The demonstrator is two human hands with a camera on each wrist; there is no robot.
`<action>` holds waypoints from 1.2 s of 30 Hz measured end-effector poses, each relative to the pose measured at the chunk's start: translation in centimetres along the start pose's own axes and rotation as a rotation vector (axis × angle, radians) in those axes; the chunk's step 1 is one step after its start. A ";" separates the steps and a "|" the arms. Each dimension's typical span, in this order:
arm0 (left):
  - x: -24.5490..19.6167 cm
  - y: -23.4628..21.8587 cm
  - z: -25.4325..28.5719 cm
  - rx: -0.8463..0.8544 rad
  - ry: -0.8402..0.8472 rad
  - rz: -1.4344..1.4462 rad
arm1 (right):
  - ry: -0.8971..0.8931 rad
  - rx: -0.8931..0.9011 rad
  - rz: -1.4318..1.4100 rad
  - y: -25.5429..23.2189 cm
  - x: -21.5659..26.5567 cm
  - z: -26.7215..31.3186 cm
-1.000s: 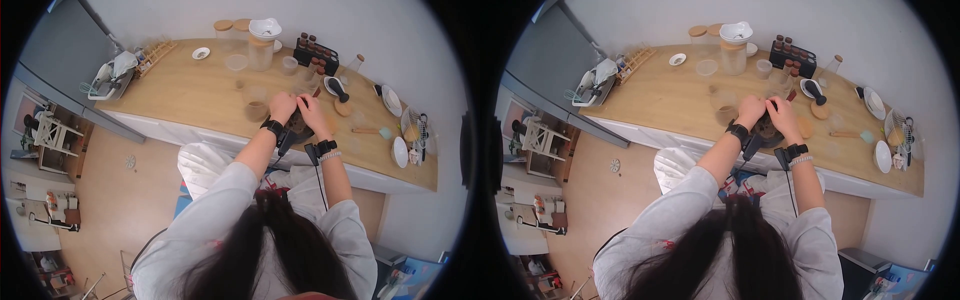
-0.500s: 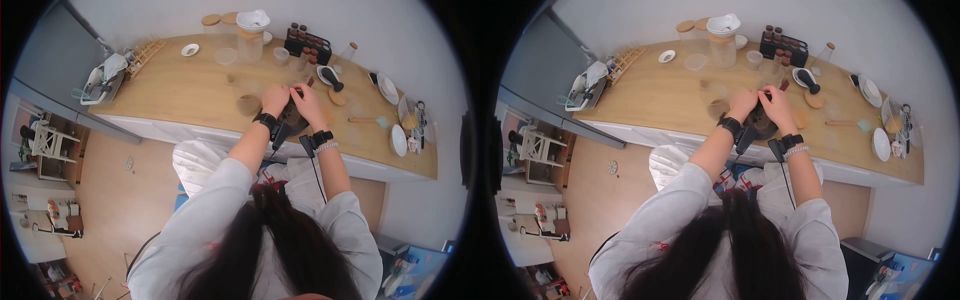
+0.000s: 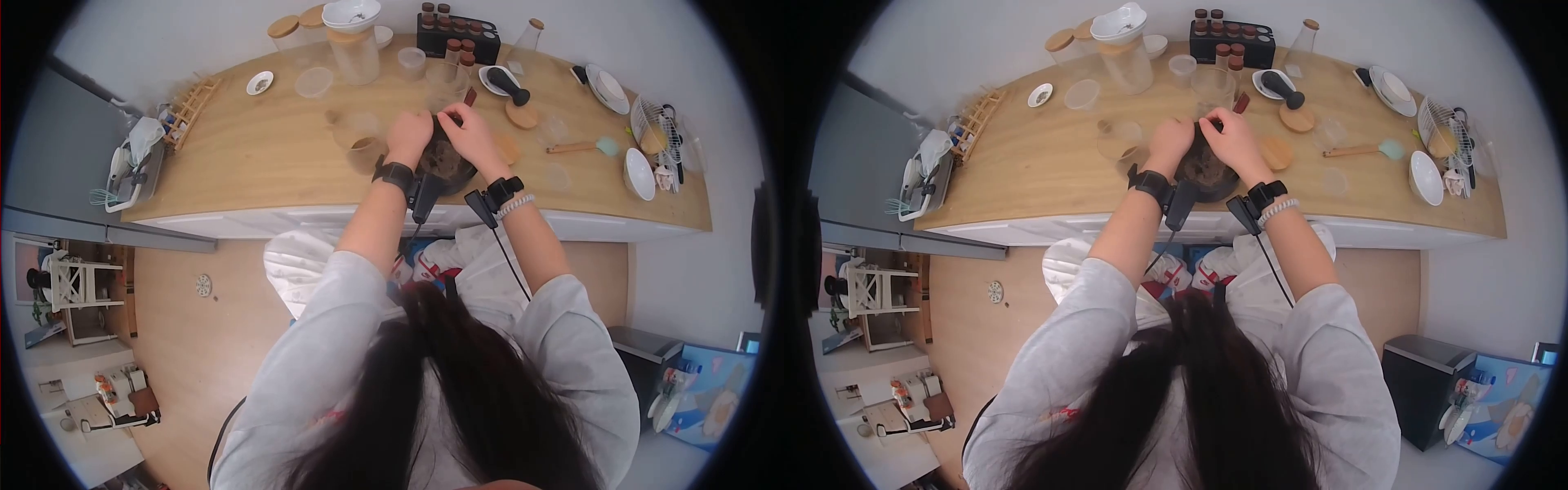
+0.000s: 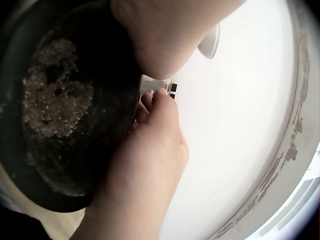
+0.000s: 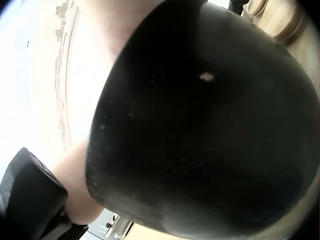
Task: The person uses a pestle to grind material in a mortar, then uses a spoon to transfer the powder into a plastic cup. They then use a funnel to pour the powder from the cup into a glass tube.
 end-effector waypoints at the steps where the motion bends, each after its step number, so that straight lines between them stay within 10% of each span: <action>1: 0.0 0.1 -0.4 0.001 0.004 0.009 | -0.002 -0.004 -0.031 0.0 -0.3 -0.3; 9: 0.6 0.7 -1.3 -0.036 0.006 0.067 | 0.070 -0.139 -0.286 -4.2 -3.5 -2.2; 14: 0.3 0.3 -0.9 -0.020 -0.004 0.095 | 0.091 -0.361 0.485 -11.4 -10.3 -6.3; 20: -0.2 -0.3 -0.8 -0.059 0.034 0.076 | 0.343 -0.103 0.917 -12.2 -9.7 -6.8; 36: -0.2 -0.5 -0.7 -0.093 0.036 0.177 | 0.144 0.026 0.919 -11.3 -10.3 -10.5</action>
Point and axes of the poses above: each hand's wrist, its own z-axis away from the middle knuckle, its own y-axis out of the palm, x = y × z, the point moved 10 cm from there along -z, towards the middle knuckle, and after that the axes turned 2 degrees about -x, right-handed, at the moved point
